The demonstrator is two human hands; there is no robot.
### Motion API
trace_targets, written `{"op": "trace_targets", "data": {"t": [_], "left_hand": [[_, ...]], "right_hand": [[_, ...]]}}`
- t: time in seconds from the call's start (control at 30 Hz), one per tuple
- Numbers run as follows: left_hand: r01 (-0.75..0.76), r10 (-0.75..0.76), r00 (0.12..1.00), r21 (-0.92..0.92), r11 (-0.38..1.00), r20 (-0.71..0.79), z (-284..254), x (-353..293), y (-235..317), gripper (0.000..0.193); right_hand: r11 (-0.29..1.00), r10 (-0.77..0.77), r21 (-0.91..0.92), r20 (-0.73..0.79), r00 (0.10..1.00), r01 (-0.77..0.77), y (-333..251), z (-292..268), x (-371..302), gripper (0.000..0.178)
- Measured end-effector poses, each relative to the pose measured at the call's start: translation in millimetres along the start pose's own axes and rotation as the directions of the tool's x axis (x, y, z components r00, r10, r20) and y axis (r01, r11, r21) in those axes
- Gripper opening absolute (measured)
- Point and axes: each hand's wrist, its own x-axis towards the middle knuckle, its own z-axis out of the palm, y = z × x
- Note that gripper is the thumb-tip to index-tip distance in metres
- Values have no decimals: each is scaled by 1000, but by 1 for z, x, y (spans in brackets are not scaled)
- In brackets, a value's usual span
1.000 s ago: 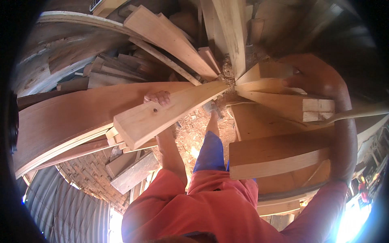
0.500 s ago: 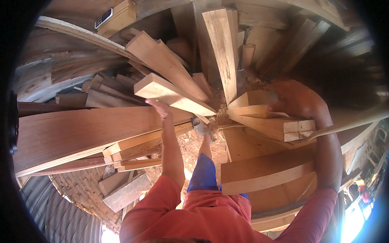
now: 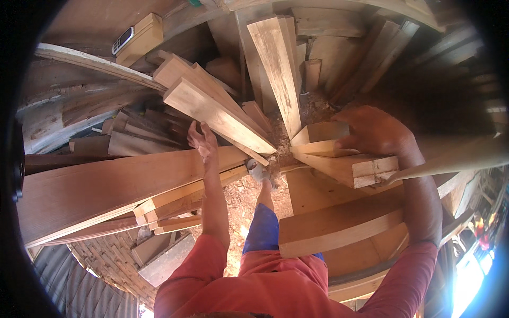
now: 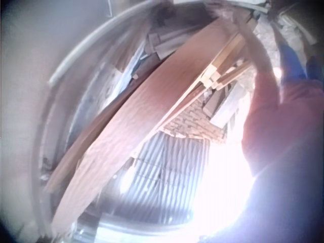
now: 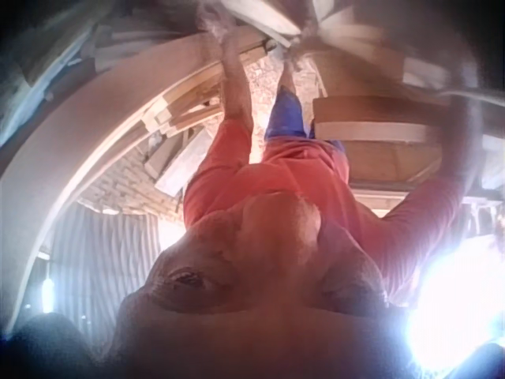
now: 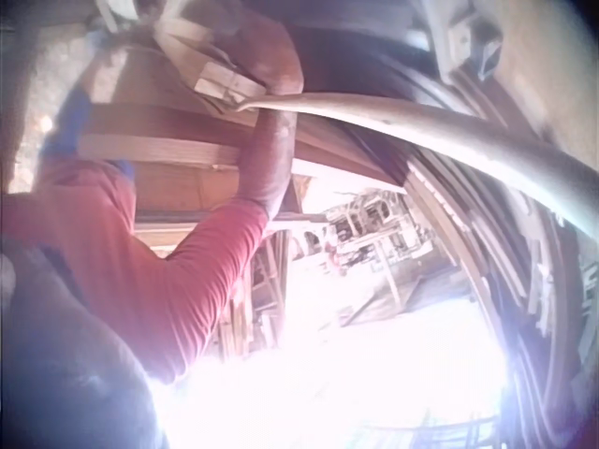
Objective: The person measures a wooden plank with a tape measure, marks it with a pen, and then sorts through a pile of wooden planks, picking up and inspecting several pieces before placing them back or moving them aside.
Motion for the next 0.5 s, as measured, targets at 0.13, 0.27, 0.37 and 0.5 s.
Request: {"op": "trace_targets", "data": {"t": [0.13, 0.27, 0.37, 0.5], "left_hand": [[-272, 293, 955, -289, 918, 32, 14, 4, 78, 61], [-600, 659, 737, -302, 741, 152, 49, 77, 193, 77], [-577, 652, 691, -307, 757, 312, 75, 126, 248, 89], [-341, 472, 680, -327, 881, 561, 104, 151, 271, 95]], "right_hand": [[1000, 12, -5, -4, 1000, -12, -1, -2, -1, 64], [997, 41, 61, 51, 998, -44, -1, -5, 0, 64], [997, -49, 61, -96, 994, 55, -4, -4, 1, 61], [984, 16, 179, 19, 1000, -19, -4, -7, 3, 60]]}}
